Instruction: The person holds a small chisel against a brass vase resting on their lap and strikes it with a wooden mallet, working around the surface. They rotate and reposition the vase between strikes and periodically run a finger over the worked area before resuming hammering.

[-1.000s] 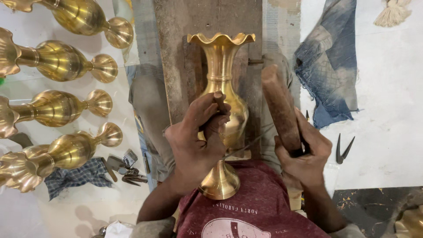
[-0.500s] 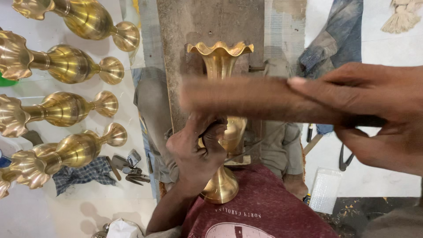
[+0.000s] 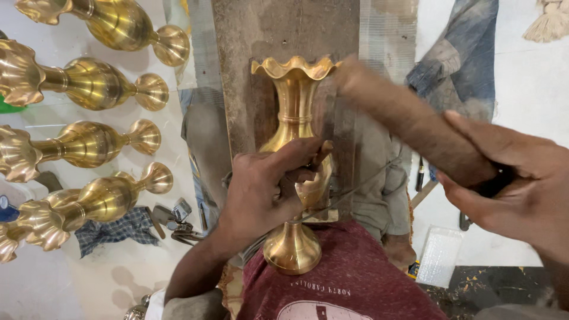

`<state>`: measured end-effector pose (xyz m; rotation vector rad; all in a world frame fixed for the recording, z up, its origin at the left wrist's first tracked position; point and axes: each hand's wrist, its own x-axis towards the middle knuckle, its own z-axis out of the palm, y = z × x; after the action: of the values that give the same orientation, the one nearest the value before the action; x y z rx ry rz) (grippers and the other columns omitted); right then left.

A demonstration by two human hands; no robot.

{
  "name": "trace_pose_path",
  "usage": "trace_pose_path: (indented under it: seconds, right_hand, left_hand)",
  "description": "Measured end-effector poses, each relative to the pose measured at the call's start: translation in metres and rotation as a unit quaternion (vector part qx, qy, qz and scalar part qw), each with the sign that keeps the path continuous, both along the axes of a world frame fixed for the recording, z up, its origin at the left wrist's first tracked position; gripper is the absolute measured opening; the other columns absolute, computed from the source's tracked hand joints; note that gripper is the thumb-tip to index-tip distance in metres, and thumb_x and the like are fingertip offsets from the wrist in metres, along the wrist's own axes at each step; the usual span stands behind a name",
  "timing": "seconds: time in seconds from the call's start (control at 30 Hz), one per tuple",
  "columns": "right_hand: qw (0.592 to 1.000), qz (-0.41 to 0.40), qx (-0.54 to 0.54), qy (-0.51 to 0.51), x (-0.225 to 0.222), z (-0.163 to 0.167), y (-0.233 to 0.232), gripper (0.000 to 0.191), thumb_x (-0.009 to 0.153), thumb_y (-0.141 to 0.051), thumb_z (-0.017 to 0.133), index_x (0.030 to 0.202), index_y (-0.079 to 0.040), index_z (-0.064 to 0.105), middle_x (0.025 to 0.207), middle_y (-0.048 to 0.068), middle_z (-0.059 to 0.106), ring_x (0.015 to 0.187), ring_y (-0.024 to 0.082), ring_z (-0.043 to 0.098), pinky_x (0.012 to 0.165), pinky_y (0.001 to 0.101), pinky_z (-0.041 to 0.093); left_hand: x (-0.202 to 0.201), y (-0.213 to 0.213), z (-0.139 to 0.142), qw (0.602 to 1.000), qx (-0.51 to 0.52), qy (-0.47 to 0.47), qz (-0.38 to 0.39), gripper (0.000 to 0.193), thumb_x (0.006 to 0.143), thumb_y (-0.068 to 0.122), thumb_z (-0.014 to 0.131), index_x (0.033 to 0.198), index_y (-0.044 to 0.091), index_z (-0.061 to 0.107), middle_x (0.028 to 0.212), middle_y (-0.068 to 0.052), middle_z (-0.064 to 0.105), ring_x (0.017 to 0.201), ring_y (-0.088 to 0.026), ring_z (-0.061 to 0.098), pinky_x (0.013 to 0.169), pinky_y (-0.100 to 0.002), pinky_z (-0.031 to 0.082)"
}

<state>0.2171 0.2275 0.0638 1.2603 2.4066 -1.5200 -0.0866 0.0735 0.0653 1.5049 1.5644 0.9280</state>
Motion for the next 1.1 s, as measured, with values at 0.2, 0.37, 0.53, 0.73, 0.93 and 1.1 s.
trace_pose_path:
  seconds: [0.2, 0.37, 0.53, 0.73, 0.93, 1.1]
  right_hand:
    - [0.97, -0.117, 0.12, 0.178, 0.013, -0.026, -0.042, 0.067, 0.07, 0.01, 0.075, 0.135, -0.001, 0.064, 0.113, 0.018, 0.072, 0.094, 0.018, 0.072, 0.078, 0.0264, 0.057]
    - [0.951, -0.201, 0.12, 0.201, 0.02, -0.029, -0.073, 0.048, 0.075, 0.01, 0.077, 0.122, 0.006, 0.066, 0.105, 0.015, 0.073, 0.093, 0.018, 0.074, 0.086, 0.0309, 0.063]
    - [0.93, -0.265, 0.176, 0.186, 0.013, -0.035, -0.121, 0.038, 0.083, 0.012, 0.074, 0.119, 0.011, 0.063, 0.109, 0.025, 0.07, 0.092, 0.023, 0.074, 0.076, 0.0315, 0.061]
    - [0.901, -0.283, 0.244, 0.219, 0.018, -0.083, -0.175, 0.045, 0.074, 0.01, 0.074, 0.116, 0.01, 0.058, 0.102, 0.028, 0.068, 0.086, 0.029, 0.074, 0.066, 0.0299, 0.06]
    - [0.871, -0.343, 0.298, 0.188, 0.016, -0.123, -0.224, 0.043, 0.086, 0.005, 0.077, 0.122, 0.009, 0.054, 0.096, 0.016, 0.072, 0.077, 0.018, 0.071, 0.065, 0.0252, 0.056]
    - [0.907, -0.319, 0.247, 0.119, 0.003, -0.117, -0.235, 0.025, 0.084, 0.005, 0.078, 0.105, 0.0, 0.067, 0.092, 0.011, 0.07, 0.072, 0.019, 0.07, 0.062, 0.0263, 0.055]
  left_hand:
    - [-0.008, 0.007, -0.005, 0.994, 0.028, 0.041, -0.096, 0.07, 0.071, 0.002, 0.068, 0.139, 0.006, 0.059, 0.104, -0.011, 0.079, 0.088, -0.018, 0.079, 0.079, -0.033, 0.065]
    - [-0.013, 0.012, -0.015, 0.983, 0.056, 0.081, -0.157, 0.072, 0.067, 0.002, 0.067, 0.138, 0.011, 0.063, 0.076, -0.006, 0.072, 0.063, -0.018, 0.07, 0.058, -0.037, 0.057]
    - [-0.012, 0.016, -0.02, 0.956, 0.058, 0.171, -0.231, 0.057, 0.083, 0.003, 0.068, 0.138, 0.018, 0.065, 0.057, -0.002, 0.06, 0.047, -0.013, 0.054, 0.043, -0.03, 0.047]
    - [-0.009, 0.028, -0.013, 0.93, 0.002, 0.199, -0.309, 0.044, 0.092, 0.005, 0.065, 0.133, 0.021, 0.065, 0.051, 0.001, 0.056, 0.04, -0.009, 0.048, 0.034, -0.028, 0.039]
    - [0.0, 0.046, -0.003, 0.89, -0.019, 0.217, -0.4, 0.039, 0.097, 0.002, 0.054, 0.129, 0.021, 0.065, 0.05, 0.0, 0.053, 0.037, -0.008, 0.049, 0.029, -0.027, 0.038]
    - [-0.001, 0.051, -0.016, 0.856, -0.009, 0.243, -0.456, 0.042, 0.099, -0.006, 0.05, 0.132, 0.017, 0.063, 0.058, -0.001, 0.055, 0.044, -0.009, 0.052, 0.035, -0.025, 0.042]
